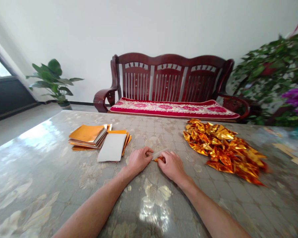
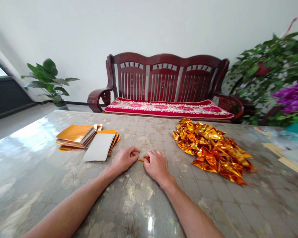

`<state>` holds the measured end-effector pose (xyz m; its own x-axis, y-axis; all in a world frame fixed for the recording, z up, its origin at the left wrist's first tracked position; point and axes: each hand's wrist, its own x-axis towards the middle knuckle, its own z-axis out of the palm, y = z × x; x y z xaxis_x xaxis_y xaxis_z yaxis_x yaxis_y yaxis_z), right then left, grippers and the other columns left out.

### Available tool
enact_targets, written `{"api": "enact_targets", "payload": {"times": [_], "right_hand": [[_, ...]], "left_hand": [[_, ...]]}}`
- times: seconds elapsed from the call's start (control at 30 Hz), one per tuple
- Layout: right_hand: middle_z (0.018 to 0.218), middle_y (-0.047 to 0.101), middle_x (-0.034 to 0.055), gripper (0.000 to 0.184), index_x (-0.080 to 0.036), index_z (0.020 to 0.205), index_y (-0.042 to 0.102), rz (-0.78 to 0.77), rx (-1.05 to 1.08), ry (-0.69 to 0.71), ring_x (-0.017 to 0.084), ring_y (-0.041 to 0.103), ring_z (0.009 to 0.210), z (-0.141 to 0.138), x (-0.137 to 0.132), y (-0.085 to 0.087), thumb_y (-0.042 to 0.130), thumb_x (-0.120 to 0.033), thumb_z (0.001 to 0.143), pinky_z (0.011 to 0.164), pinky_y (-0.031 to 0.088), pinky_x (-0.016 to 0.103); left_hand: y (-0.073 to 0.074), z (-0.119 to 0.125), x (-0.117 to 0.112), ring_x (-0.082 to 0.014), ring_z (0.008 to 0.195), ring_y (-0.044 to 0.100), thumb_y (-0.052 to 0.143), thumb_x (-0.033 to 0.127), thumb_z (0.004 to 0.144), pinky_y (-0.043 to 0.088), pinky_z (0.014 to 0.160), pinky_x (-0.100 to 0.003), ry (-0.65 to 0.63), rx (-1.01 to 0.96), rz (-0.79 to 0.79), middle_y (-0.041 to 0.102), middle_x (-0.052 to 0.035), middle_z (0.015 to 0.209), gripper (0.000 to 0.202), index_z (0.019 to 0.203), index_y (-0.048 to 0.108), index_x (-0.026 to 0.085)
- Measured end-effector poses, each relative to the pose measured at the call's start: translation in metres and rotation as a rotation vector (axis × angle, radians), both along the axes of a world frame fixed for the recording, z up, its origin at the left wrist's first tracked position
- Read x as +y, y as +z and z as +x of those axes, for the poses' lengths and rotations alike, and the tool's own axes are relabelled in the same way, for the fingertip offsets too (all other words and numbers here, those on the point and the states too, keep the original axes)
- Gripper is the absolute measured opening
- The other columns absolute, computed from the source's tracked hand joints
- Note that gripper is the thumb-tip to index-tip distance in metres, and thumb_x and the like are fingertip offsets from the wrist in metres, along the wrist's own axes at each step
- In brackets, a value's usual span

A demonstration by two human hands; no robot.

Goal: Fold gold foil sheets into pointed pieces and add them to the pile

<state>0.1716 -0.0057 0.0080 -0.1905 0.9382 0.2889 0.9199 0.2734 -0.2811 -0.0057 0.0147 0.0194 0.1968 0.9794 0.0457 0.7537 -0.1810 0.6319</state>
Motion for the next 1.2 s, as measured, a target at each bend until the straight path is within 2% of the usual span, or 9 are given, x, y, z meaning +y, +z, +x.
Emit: {"api": "enact_targets", "payload": {"times": [0.2, 0.33, 0.43, 0.57, 0.97, 1.2], "right_hand": [[0.078, 0.067, -0.0015, 0.013, -0.023, 0.072, 0.057, -0.011, 0.014, 0.005, 0.018, 0.052, 0.076, 0.001, 0.000, 0.001, 0.058, -0.024, 0.085, 0.067, 0.028, 0.030], [0.079, 0.067, -0.0010, 0.012, -0.023, 0.073, 0.058, -0.030, 0.016, -0.001, 0.017, 0.052, 0.077, 0.000, -0.001, 0.001, 0.058, -0.024, 0.085, 0.067, 0.027, 0.030], [0.079, 0.067, -0.0006, 0.012, -0.022, 0.073, 0.058, -0.039, 0.019, -0.001, 0.017, 0.052, 0.077, 0.000, -0.001, 0.001, 0.058, -0.022, 0.085, 0.068, 0.027, 0.029], [0.080, 0.067, -0.0010, 0.012, -0.022, 0.073, 0.058, -0.038, 0.035, 0.000, 0.017, 0.052, 0.077, 0.000, 0.000, 0.002, 0.058, -0.022, 0.085, 0.068, 0.027, 0.029], [0.078, 0.065, -0.0018, 0.012, -0.022, 0.071, 0.059, -0.053, 0.088, 0.031, 0.016, 0.052, 0.079, 0.003, -0.002, 0.004, 0.061, -0.020, 0.082, 0.069, 0.030, 0.028], [0.079, 0.064, -0.0009, 0.012, -0.024, 0.071, 0.064, -0.072, 0.127, 0.113, 0.017, 0.053, 0.083, 0.011, -0.007, 0.005, 0.064, -0.025, 0.084, 0.073, 0.034, 0.028]], "left_hand": [[-0.003, -0.001, 0.000, -0.0147, 0.075, 0.065, 0.061, 0.022, 0.081, 0.040, 0.063, -0.022, 0.015, 0.001, 0.038, 0.073, 0.0021, 0.086, 0.026, 0.105, 0.067, 0.024], [-0.003, -0.005, -0.009, -0.0158, 0.086, 0.064, 0.062, 0.018, 0.081, 0.043, 0.073, -0.024, 0.030, 0.080, 0.245, 0.069, 0.0000, 0.095, 0.020, 0.101, 0.066, 0.023], [-0.004, -0.008, -0.020, -0.0157, 0.092, 0.062, 0.058, 0.018, 0.086, 0.043, 0.079, -0.024, -0.064, 0.130, 0.324, 0.066, 0.0001, 0.095, 0.015, 0.095, 0.069, 0.025], [-0.006, -0.006, -0.030, -0.0153, 0.090, 0.063, 0.055, 0.024, 0.093, 0.043, 0.077, -0.023, -0.156, 0.180, 0.266, 0.066, -0.0001, 0.094, 0.018, 0.100, 0.071, 0.029], [-0.009, 0.002, -0.023, -0.0146, 0.082, 0.064, 0.060, 0.029, 0.091, 0.038, 0.065, -0.023, -0.091, 0.167, 0.146, 0.067, 0.0013, 0.089, 0.013, 0.087, 0.072, 0.027], [-0.005, 0.003, -0.026, -0.0133, 0.078, 0.062, 0.055, 0.029, 0.093, 0.037, 0.064, -0.023, -0.153, 0.234, 0.170, 0.064, 0.0008, 0.088, 0.017, 0.083, 0.067, 0.024]]}}
